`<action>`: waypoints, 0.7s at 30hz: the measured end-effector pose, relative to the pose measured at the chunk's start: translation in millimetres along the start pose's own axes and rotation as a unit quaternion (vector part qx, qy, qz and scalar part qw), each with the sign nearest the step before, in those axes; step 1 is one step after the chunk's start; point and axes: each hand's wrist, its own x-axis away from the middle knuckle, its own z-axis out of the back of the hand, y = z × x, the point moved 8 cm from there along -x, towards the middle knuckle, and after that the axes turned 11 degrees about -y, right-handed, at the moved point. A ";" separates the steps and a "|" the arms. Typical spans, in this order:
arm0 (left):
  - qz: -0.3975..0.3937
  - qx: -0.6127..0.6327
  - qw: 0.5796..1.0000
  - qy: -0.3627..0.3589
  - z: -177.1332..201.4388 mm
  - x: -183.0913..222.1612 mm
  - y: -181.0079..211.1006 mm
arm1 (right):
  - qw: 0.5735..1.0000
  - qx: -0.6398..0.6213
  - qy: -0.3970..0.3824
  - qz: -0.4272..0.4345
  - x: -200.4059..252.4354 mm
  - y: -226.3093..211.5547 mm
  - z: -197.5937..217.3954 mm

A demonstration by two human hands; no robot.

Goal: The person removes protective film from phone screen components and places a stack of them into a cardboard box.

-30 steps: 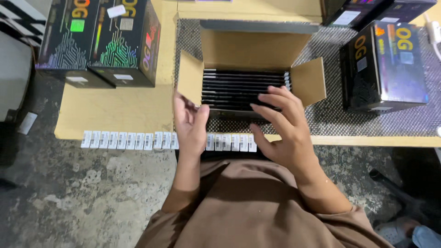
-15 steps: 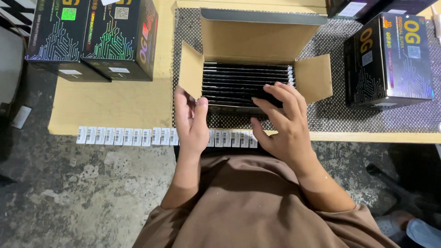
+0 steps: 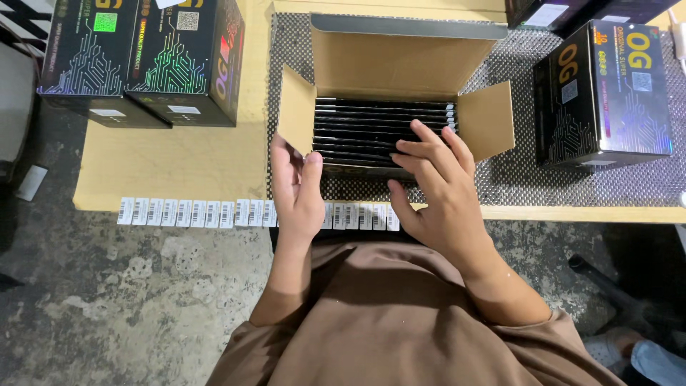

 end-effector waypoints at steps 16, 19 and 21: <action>-0.005 0.011 1.000 -0.004 -0.2 -1.4 2.5 | 0.994 0.039 -0.065 -0.073 -15.1 -5.4 -6.5; -0.002 0.011 1.000 -0.001 -0.6 -2.0 8.2 | 0.992 0.066 -0.075 -0.083 -15.8 -5.2 -10.6; 0.002 0.013 1.000 -0.004 -0.7 -0.9 3.9 | 0.989 0.077 -0.085 -0.093 -14.7 -1.0 -13.2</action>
